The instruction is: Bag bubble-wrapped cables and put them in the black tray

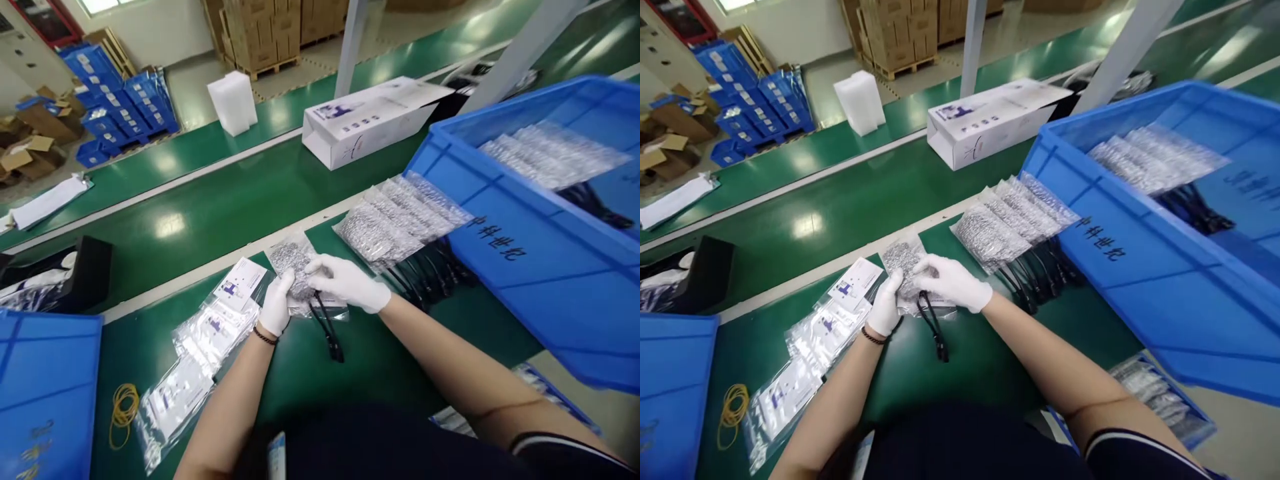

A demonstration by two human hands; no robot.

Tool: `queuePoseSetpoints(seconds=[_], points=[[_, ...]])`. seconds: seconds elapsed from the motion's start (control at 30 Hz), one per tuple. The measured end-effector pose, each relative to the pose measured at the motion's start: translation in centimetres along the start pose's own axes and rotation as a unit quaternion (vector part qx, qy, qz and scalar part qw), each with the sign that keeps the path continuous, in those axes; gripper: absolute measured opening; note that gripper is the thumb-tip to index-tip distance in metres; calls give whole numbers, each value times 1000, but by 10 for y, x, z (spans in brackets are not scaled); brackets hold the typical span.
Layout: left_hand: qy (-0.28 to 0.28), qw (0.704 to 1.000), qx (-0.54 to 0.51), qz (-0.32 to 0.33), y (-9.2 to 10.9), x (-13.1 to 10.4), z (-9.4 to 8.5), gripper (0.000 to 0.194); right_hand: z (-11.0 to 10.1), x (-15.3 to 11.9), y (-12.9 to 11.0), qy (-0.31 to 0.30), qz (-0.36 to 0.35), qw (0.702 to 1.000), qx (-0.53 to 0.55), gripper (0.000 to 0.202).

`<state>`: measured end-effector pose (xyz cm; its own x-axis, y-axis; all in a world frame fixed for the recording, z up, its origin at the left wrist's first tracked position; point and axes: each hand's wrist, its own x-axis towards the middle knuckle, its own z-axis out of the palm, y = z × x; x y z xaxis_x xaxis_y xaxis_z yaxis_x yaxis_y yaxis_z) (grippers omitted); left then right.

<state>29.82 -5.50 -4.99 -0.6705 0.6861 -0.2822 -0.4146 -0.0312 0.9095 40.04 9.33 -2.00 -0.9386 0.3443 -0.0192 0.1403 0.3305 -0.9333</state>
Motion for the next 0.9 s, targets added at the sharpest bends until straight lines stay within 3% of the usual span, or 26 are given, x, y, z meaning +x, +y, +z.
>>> queuePoseSetpoints(seconds=[0.1, 0.37, 0.9], points=[[-45, 998, 28, 23, -4, -3, 0, 39, 4, -1, -3, 8, 57, 997, 42, 24], [-70, 995, 72, 28, 0, -5, 2, 40, 2, 0, -8, 16, 91, 993, 66, 29], [-48, 997, 57, 18, -3, -3, 1, 45, -1, -2, -8, -21, 80, 995, 56, 27]])
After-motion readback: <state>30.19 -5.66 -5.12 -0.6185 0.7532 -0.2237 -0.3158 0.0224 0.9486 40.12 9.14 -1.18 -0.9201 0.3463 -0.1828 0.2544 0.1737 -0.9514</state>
